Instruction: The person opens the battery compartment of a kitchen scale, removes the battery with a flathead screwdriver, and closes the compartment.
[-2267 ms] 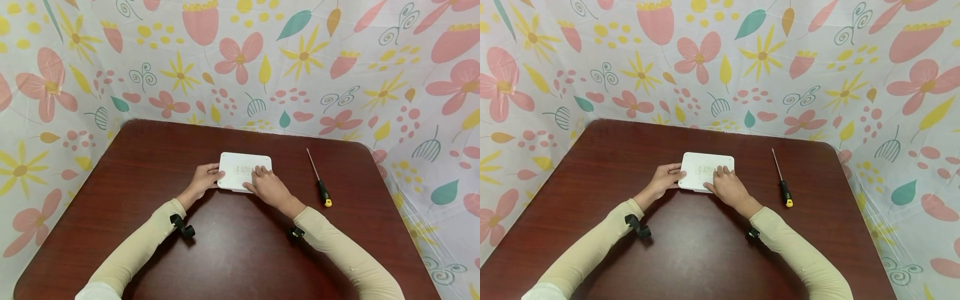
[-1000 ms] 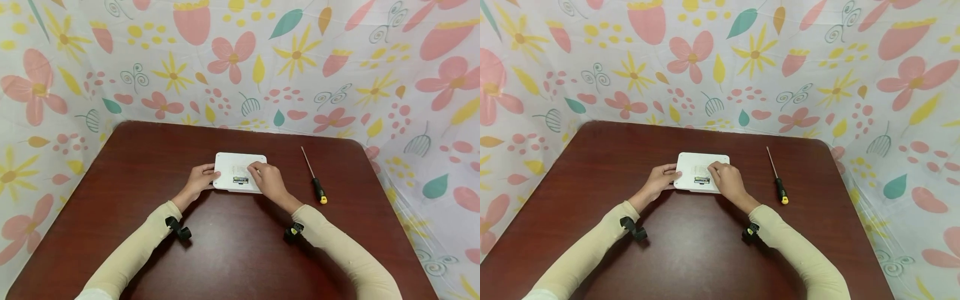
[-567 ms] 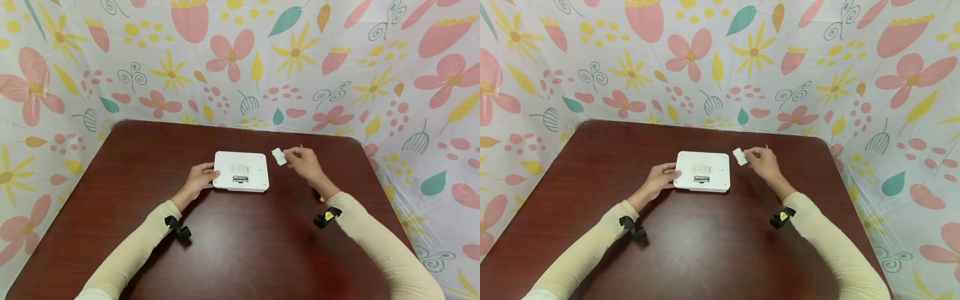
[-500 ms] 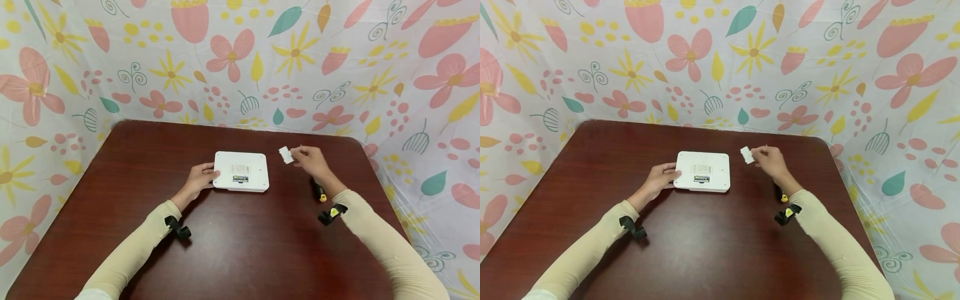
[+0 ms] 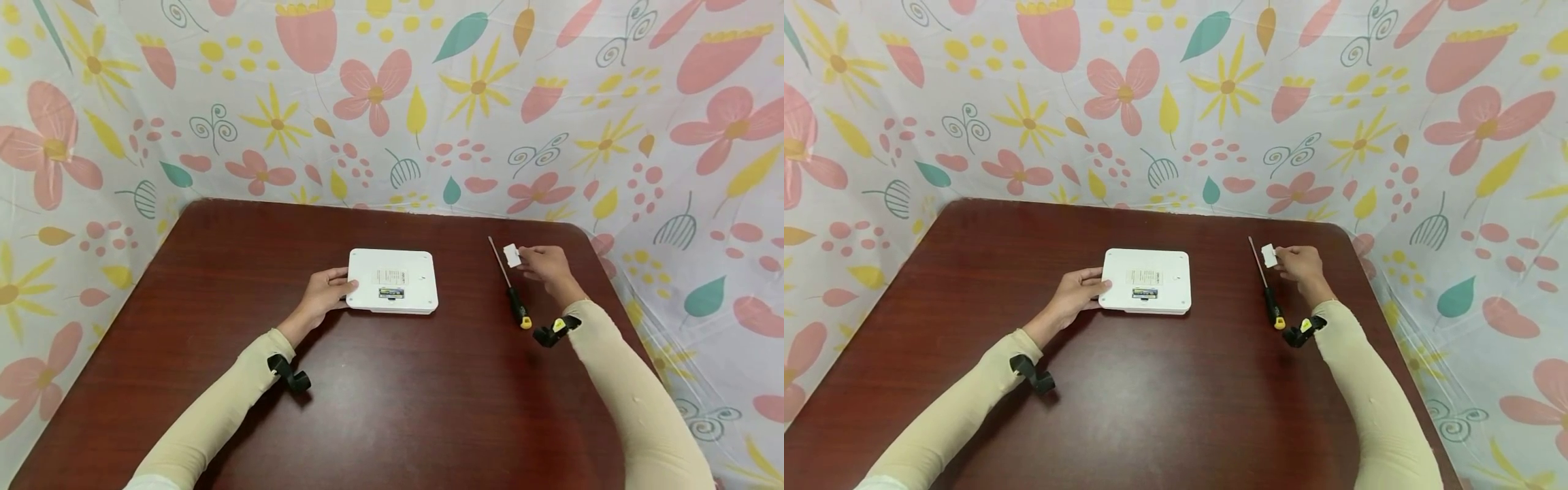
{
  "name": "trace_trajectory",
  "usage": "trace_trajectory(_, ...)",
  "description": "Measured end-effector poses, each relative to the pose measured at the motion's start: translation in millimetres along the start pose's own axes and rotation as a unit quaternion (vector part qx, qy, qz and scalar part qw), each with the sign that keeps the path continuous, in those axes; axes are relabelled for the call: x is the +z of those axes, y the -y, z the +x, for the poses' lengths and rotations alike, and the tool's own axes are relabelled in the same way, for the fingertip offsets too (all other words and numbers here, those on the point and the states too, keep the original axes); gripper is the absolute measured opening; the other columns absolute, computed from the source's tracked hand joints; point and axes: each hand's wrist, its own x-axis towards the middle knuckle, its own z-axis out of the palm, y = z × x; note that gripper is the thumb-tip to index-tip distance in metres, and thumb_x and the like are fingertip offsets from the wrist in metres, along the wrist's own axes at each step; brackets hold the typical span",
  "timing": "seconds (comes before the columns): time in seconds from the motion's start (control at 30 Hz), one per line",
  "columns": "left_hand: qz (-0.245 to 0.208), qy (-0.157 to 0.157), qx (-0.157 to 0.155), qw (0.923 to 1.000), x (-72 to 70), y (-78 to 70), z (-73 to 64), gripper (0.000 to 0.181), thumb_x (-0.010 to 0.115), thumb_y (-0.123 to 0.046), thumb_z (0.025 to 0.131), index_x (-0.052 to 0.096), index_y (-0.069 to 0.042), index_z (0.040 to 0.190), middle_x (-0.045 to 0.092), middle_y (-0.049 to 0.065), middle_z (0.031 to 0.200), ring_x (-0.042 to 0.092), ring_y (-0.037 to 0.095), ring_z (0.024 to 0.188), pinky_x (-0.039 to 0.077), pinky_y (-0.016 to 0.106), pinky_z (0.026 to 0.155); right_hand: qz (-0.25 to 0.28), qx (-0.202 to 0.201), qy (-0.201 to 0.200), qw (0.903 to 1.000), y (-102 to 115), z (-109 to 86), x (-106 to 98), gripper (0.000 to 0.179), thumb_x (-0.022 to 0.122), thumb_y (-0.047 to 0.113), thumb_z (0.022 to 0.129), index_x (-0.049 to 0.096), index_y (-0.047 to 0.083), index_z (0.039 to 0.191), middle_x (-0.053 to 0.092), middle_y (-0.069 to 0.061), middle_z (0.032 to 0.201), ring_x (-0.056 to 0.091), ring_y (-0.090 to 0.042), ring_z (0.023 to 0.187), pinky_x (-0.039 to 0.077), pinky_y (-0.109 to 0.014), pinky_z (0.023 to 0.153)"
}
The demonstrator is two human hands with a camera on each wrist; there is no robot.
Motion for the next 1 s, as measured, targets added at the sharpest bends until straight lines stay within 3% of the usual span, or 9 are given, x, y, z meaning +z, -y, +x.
trace_trajectory(0.17, -0.001, -0.002, -0.002, 1.0000, 0.1, -1.0, -0.6, 0.049, 0.067, -0.001, 0.097, 0.052, 0.006, 0.144, 0.064, 0.030, 0.128, 0.071, 0.018, 0.088, 0.063, 0.032, 0.073, -0.006, 0.027, 0.003, 0.9996, -6, 5.0, -3, 0.054, 0.051, 0.027, 0.107, 0.049, -0.014, 0.143, 0.056, -0.032, 0.140, 0.065, 0.000, 0.081, 0.060, -0.023, 0.079)
trace_trajectory(0.43, 0.001, -0.002, -0.003, 1.0000, 0.6, -1.8, -1.4, 0.049, 0.067, 0.000, 0.097, 0.052, 0.006, 0.144, 0.064, 0.031, 0.127, 0.071, 0.018, 0.088, 0.063, 0.033, 0.074, -0.003, 0.059, -0.026, 0.9979, -8, 9.1, -3, 0.048, 0.059, 0.024, 0.103, 0.058, -0.013, 0.135, 0.075, -0.010, 0.109, 0.069, -0.005, 0.077, 0.061, -0.025, 0.072)
trace_trajectory(0.57, 0.000, 0.000, 0.002, 1.0000, -0.3, -0.4, -0.4, 0.050, 0.067, 0.000, 0.097, 0.052, 0.007, 0.144, 0.064, 0.031, 0.127, 0.071, 0.018, 0.087, 0.063, 0.033, 0.074, 0.002, 0.060, -0.020, 0.9980, -7, 7.2, -3, 0.048, 0.055, 0.025, 0.104, 0.057, -0.011, 0.136, 0.070, -0.021, 0.122, 0.072, -0.022, 0.097, 0.063, -0.033, 0.082)
trace_trajectory(0.7, -0.002, 0.000, 0.005, 1.0000, -1.0, 0.9, 0.5, 0.050, 0.067, 0.000, 0.097, 0.051, 0.007, 0.144, 0.064, 0.032, 0.127, 0.071, 0.018, 0.088, 0.063, 0.033, 0.074, -0.006, 0.053, 0.000, 0.9986, -5, 4.1, -6, 0.053, 0.047, 0.030, 0.108, 0.053, -0.011, 0.141, 0.057, -0.032, 0.138, 0.064, -0.039, 0.119, 0.060, -0.042, 0.092)
trace_trajectory(1.0, -0.004, 0.000, 0.002, 1.0000, -0.4, 0.6, 0.7, 0.049, 0.068, 0.000, 0.096, 0.053, 0.006, 0.142, 0.064, 0.031, 0.126, 0.072, 0.017, 0.086, 0.063, 0.033, 0.074, -0.013, 0.041, 0.049, 0.9979, 0, -6.7, -13, 0.058, 0.039, 0.032, 0.110, 0.043, -0.012, 0.147, 0.048, -0.037, 0.145, 0.054, -0.047, 0.130, 0.052, -0.051, 0.104)
